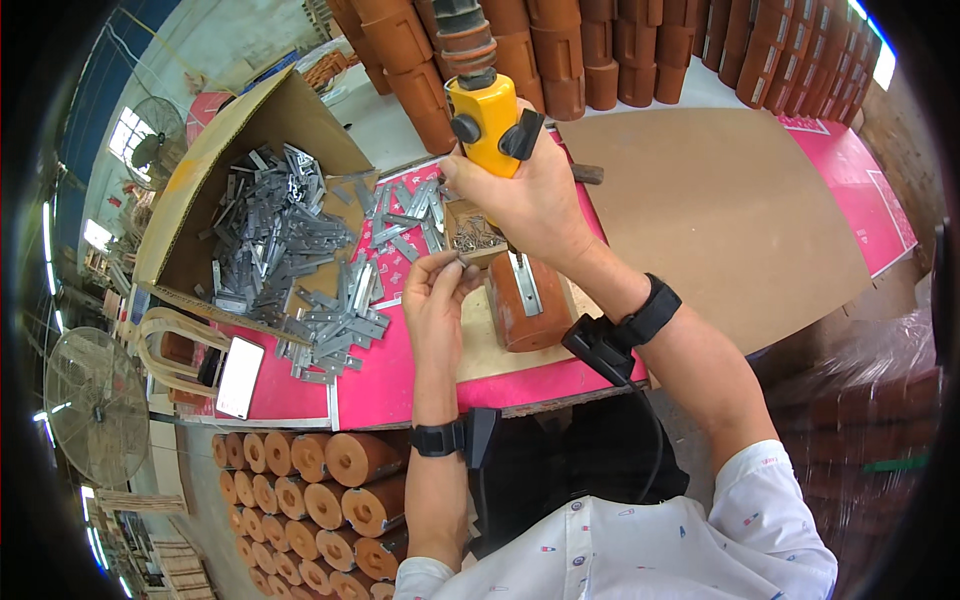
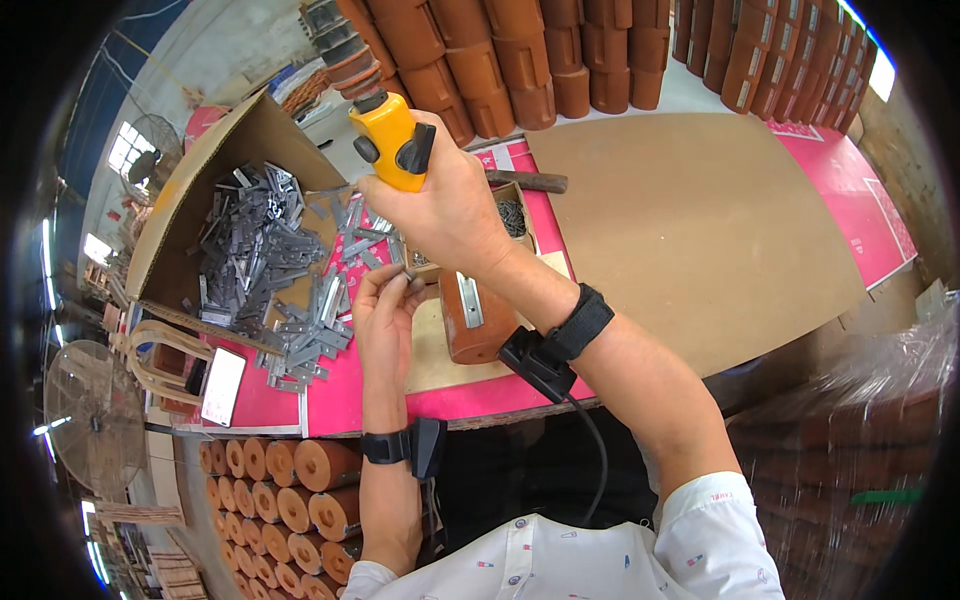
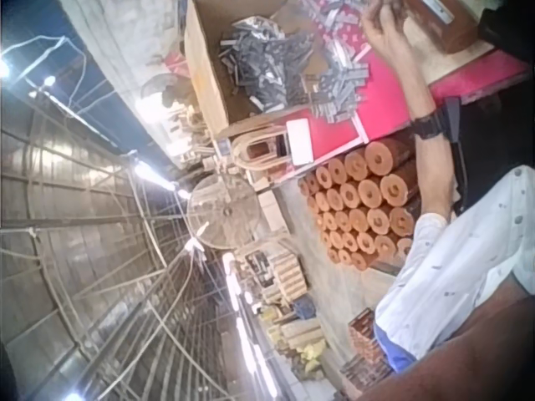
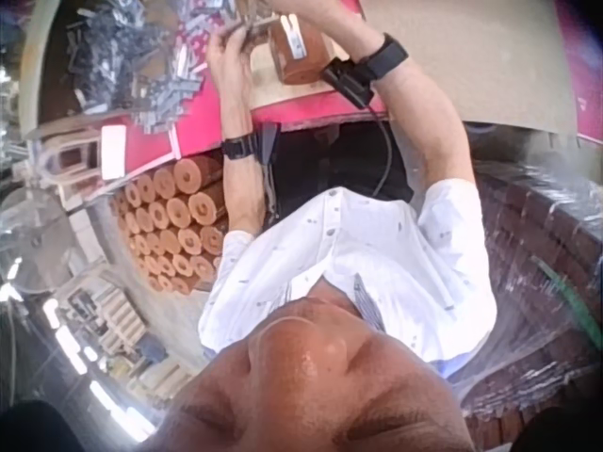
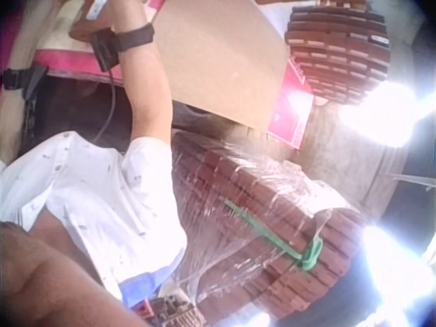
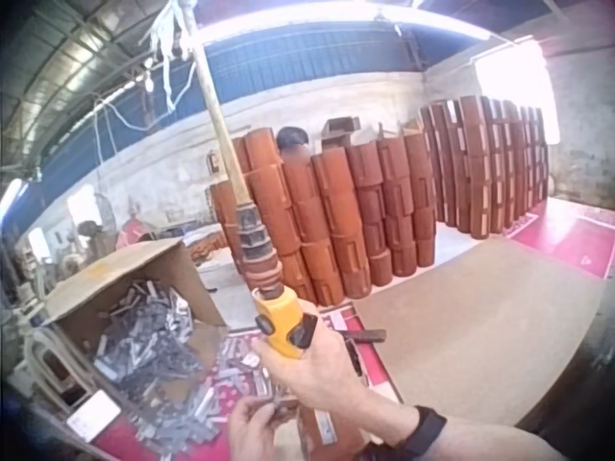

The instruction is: Screwing metal brackets onto cylindrical wooden components using an electric screwdriver.

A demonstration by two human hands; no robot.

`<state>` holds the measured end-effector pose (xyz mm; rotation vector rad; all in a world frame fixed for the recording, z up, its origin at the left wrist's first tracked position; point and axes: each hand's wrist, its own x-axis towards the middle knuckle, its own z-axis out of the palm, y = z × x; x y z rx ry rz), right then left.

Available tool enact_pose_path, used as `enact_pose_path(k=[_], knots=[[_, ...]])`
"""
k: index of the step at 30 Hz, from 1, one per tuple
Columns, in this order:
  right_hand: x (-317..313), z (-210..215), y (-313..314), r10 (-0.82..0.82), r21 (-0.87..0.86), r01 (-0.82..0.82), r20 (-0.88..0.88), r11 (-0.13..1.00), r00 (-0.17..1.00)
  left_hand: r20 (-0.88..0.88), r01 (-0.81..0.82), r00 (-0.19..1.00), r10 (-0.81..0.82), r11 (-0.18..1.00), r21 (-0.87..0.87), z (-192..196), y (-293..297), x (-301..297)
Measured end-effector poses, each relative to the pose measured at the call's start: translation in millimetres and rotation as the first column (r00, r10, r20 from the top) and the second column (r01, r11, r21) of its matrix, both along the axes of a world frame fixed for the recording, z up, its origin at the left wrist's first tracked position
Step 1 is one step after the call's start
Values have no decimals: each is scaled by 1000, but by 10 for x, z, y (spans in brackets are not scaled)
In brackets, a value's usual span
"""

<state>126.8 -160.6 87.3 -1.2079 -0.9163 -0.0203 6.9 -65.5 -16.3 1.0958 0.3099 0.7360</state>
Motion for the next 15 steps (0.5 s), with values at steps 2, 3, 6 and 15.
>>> enact_pose_path(k=[2,3,6,15], knots=[[14,16,-4,6,5,-6,5,1000,1000,37,14,999,-11,997,-74,-5,-42,-73],[12,34,-3,4,-4,-4,-5,1000,1000,25,36,999,-34,995,-90,10,-69,-113],[-3,113,-38,9,32,-8,-16,999,1000,-10,68,998,-69,994,-87,-2,-120,-224],[-241,452,-320,118,121,-107,-87,987,989,-123,75,991,-48,972,225,168,-387,-298]])
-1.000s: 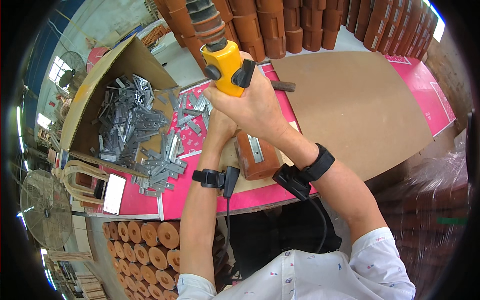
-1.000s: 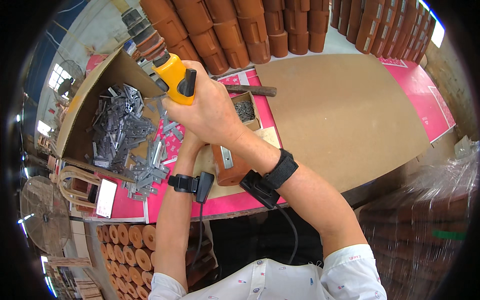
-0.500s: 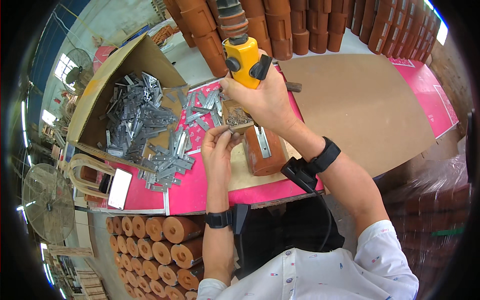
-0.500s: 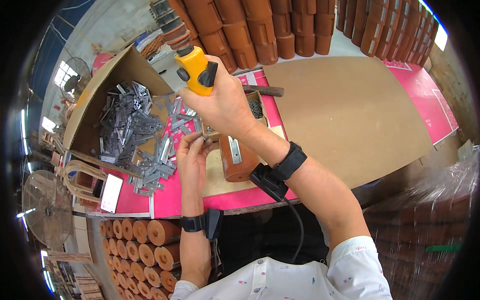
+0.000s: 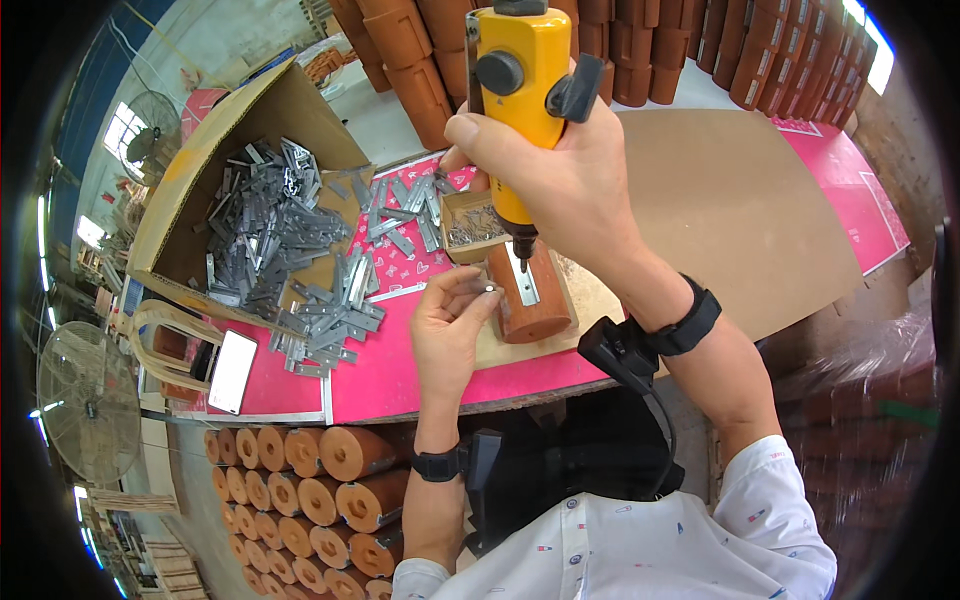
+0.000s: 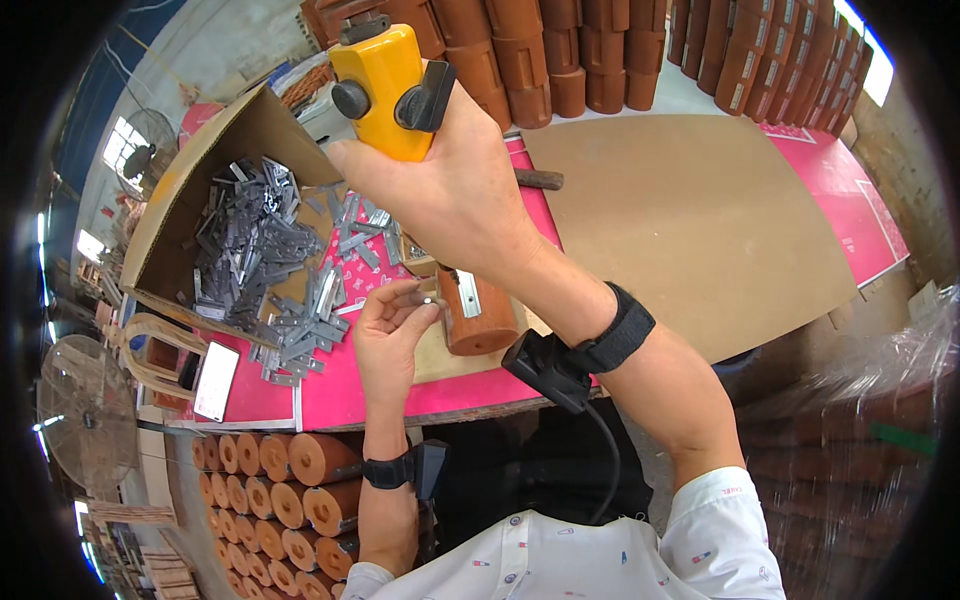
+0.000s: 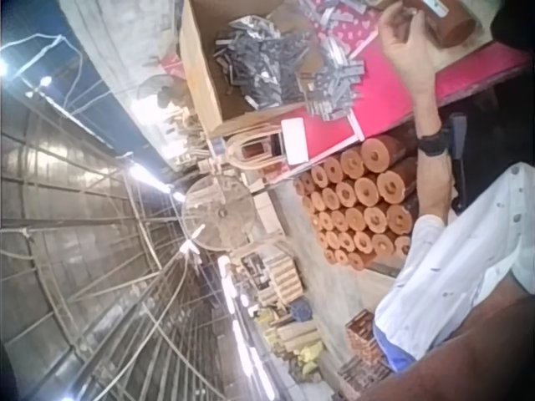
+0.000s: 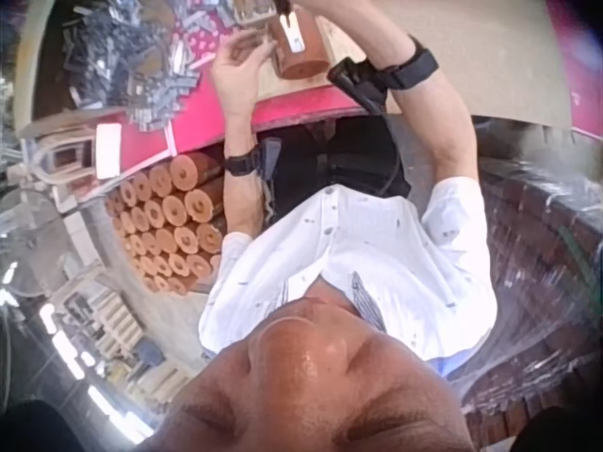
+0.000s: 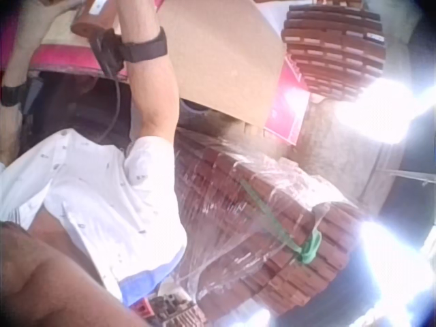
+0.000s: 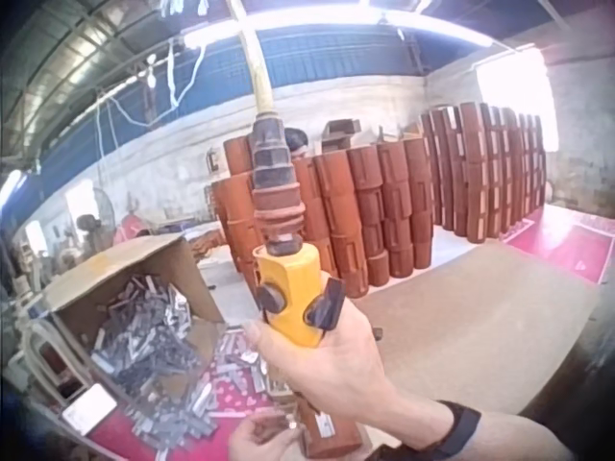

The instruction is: Screwing metal brackets onto cylindrical wooden components using an electric screwdriver.

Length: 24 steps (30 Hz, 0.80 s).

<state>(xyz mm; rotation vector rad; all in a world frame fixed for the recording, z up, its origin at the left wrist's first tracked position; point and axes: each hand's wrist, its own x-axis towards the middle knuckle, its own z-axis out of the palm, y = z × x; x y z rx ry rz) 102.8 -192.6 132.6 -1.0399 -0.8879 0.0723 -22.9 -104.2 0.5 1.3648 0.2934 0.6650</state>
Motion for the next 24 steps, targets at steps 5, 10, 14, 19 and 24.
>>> enact_pose_path(k=[5,10,14,19,24], knots=[[-101,48,-72,61,-43,-62,-22,997,998,-36,37,999,-33,993,114,75,-109,25],[-82,-25,-27,19,-62,-18,21,998,1000,-12,44,999,-42,983,180,81,-133,48],[-69,-53,-14,26,-69,-25,12,997,1000,-13,55,998,-54,986,154,56,-132,58],[-60,-73,-21,6,-79,-4,32,997,999,-33,46,999,-42,990,132,61,-147,77],[-52,-87,-23,-8,-95,12,43,995,999,-24,53,998,-51,994,99,58,-158,92]])
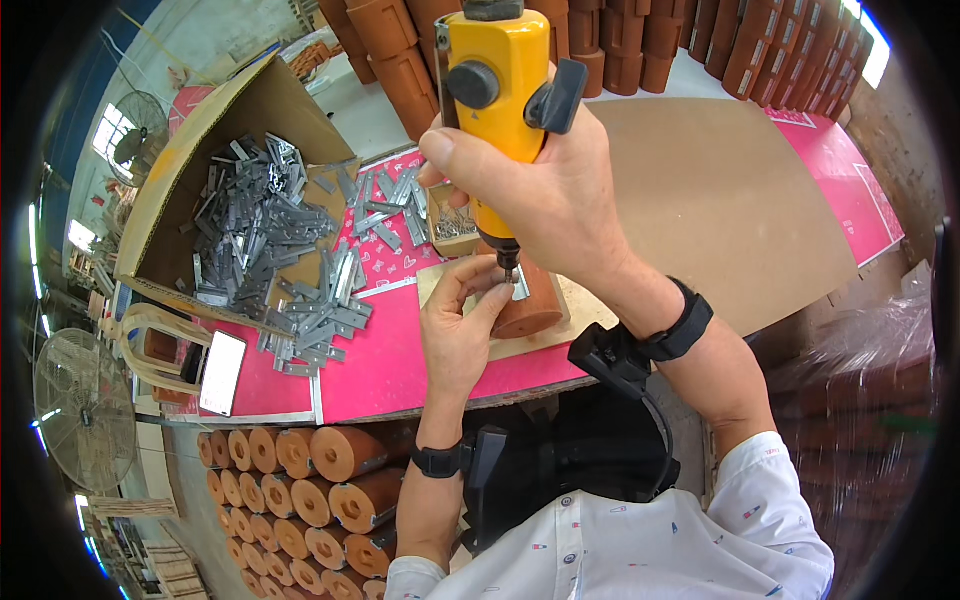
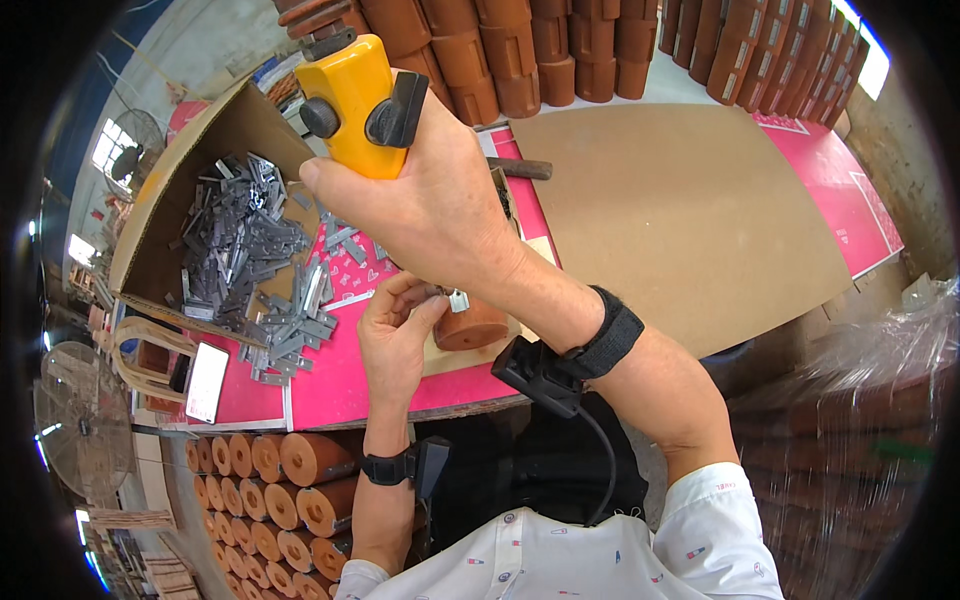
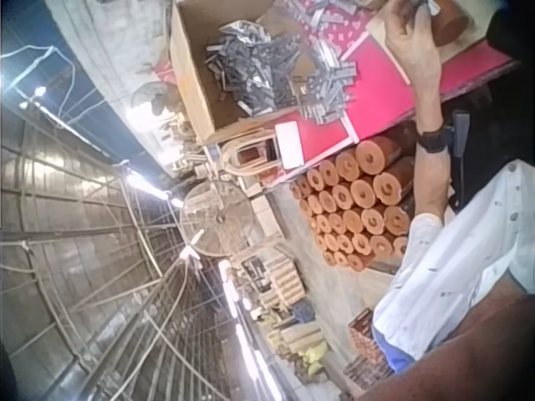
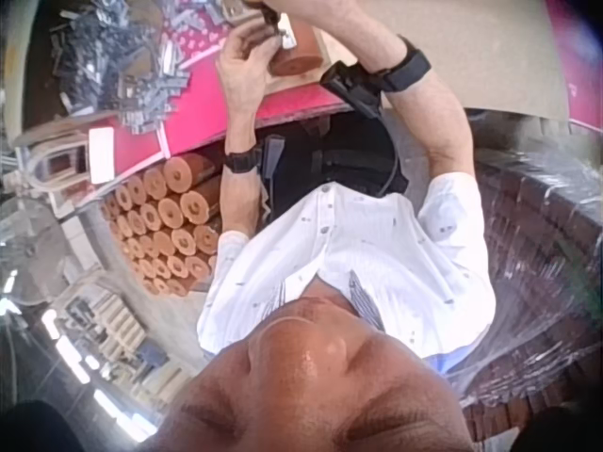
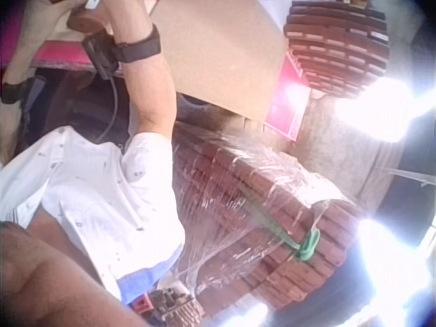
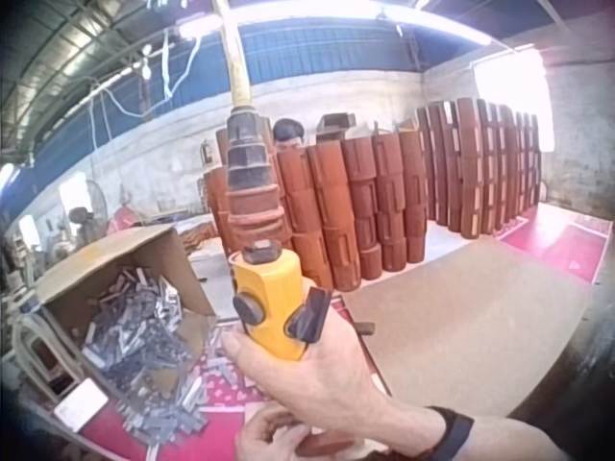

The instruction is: Screwing metal brackets onto cylindrical wooden components using an electric screwdriver.

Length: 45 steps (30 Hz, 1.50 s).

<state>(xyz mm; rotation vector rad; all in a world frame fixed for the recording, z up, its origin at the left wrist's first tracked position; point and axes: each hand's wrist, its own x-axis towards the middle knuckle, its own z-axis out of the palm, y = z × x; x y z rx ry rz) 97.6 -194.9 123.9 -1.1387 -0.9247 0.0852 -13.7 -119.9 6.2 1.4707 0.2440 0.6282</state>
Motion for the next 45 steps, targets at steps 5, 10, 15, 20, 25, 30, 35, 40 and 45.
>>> enact_pose_path(k=[5,10,15,20,25,30,35,40,45], knots=[[17,-12,21,1,14,-1,-8,1000,1000,11,-24,1000,23,997,79,-46,32,23],[60,-59,76,-5,24,5,7,1000,1000,-67,-61,995,79,970,236,27,65,62],[72,-121,81,-14,-22,14,26,1000,1000,-86,-102,987,135,943,318,-53,94,102],[94,-172,87,-12,-18,13,37,1000,999,-52,-124,986,160,901,416,-69,76,117],[101,-186,108,-20,-21,21,66,1000,998,-70,-137,981,181,899,415,-60,79,117],[111,-211,107,-7,-10,7,71,1000,997,-97,-131,977,187,900,415,-49,75,111],[100,-208,115,-10,-24,12,77,1000,997,-113,-122,976,185,898,422,-15,72,96],[76,-181,82,-67,-50,76,158,996,985,-118,-120,975,190,889,441,-10,60,93],[41,-222,98,-118,12,118,180,993,977,-192,4,978,82,912,410,-108,164,39]])
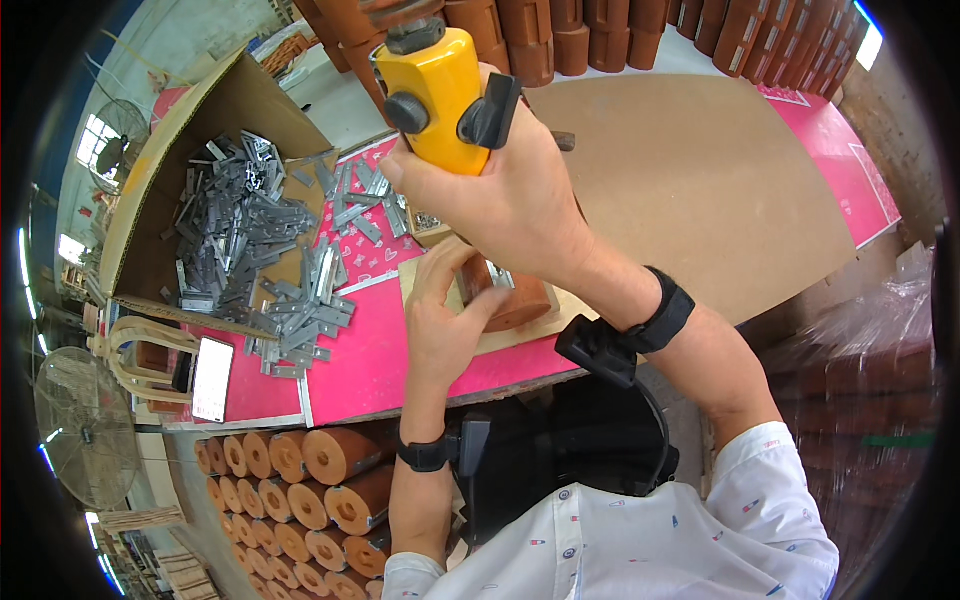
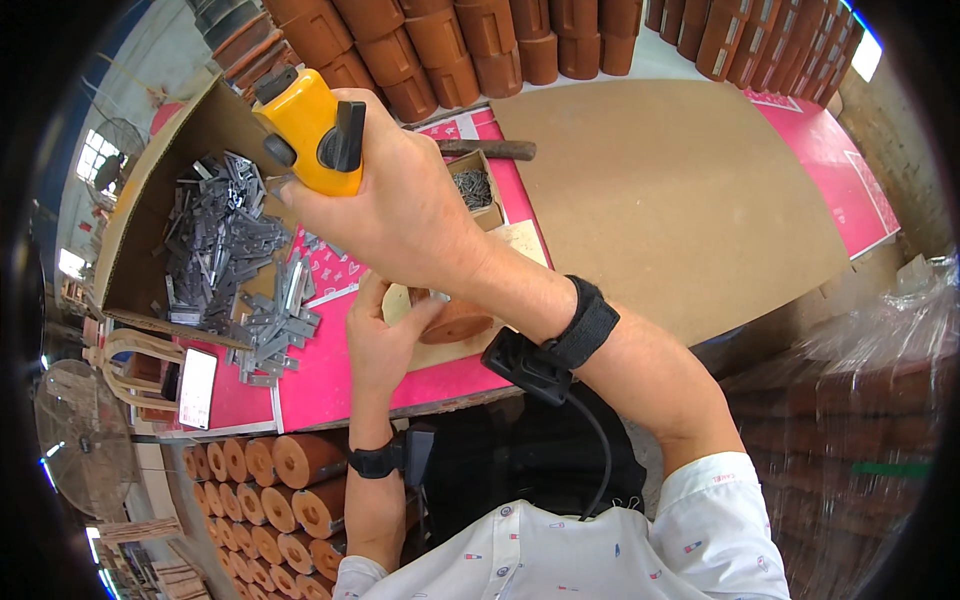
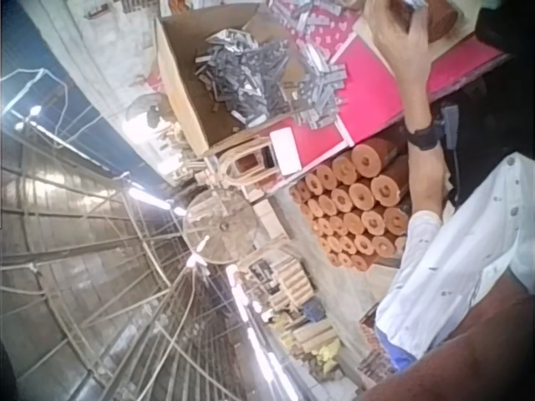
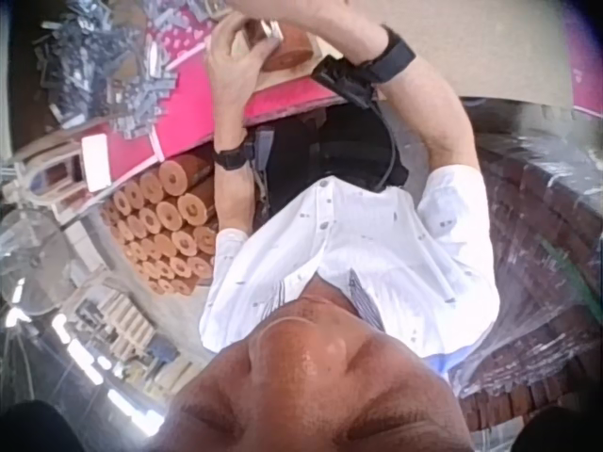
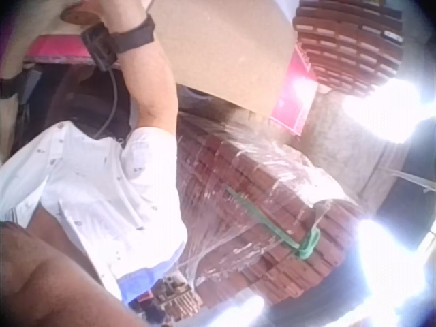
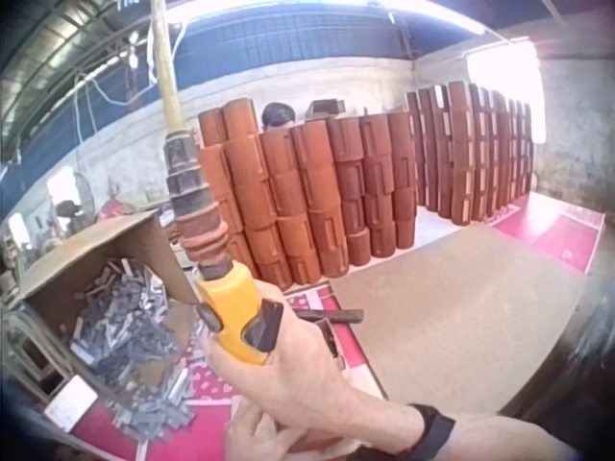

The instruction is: Screwing metal brackets onto cylindrical wooden components using an electric screwdriver.

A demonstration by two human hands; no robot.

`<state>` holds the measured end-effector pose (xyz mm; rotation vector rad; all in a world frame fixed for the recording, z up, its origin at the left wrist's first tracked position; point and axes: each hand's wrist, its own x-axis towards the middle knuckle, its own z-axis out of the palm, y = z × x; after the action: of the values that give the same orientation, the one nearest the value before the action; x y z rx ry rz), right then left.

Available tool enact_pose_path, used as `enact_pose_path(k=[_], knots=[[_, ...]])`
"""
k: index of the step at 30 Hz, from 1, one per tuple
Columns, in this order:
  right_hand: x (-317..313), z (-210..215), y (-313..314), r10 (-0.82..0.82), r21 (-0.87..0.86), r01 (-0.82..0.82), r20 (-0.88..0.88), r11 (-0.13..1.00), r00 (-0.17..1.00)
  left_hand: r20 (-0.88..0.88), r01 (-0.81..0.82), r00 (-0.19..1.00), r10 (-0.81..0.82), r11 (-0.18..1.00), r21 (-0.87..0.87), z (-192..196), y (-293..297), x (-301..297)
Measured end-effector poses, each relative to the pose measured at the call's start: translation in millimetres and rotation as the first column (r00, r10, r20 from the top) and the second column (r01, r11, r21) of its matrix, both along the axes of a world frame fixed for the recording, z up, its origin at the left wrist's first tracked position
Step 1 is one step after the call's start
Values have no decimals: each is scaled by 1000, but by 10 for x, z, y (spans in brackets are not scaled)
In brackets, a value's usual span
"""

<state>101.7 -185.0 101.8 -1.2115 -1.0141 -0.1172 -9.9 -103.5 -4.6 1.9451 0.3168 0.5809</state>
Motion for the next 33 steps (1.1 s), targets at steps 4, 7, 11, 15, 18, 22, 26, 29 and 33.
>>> enact_pose_path(k=[4,7,11,15,18,22,26,29,33], knots=[[-27,-1,7,-8,-12,8,-2,1000,1000,-93,204,974,-208,978,-52,13,81,-14],[7,-15,-5,12,-33,-12,7,999,1000,-100,232,966,-240,969,-80,36,81,4],[36,-56,22,99,-25,-99,-10,995,995,-85,228,968,-235,970,-84,-33,98,15],[11,-39,27,104,-22,-105,-31,994,994,-87,214,970,-227,967,-141,-77,95,19],[-6,-42,26,100,43,-100,-4,994,995,-95,207,969,-228,960,-188,-138,98,5],[2,-78,4,92,5,-92,-30,996,995,-103,203,967,-231,952,-230,-143,87,7],[-6,-108,-11,156,33,-153,-120,988,980,-68,212,969,-236,943,-255,-131,68,29],[8,-111,-10,185,22,-184,-116,983,976,-55,212,972,-230,951,-225,-123,66,36],[-10,-110,3,181,22,-180,-108,983,978,-35,221,971,-235,946,-238,-90,69,31]])
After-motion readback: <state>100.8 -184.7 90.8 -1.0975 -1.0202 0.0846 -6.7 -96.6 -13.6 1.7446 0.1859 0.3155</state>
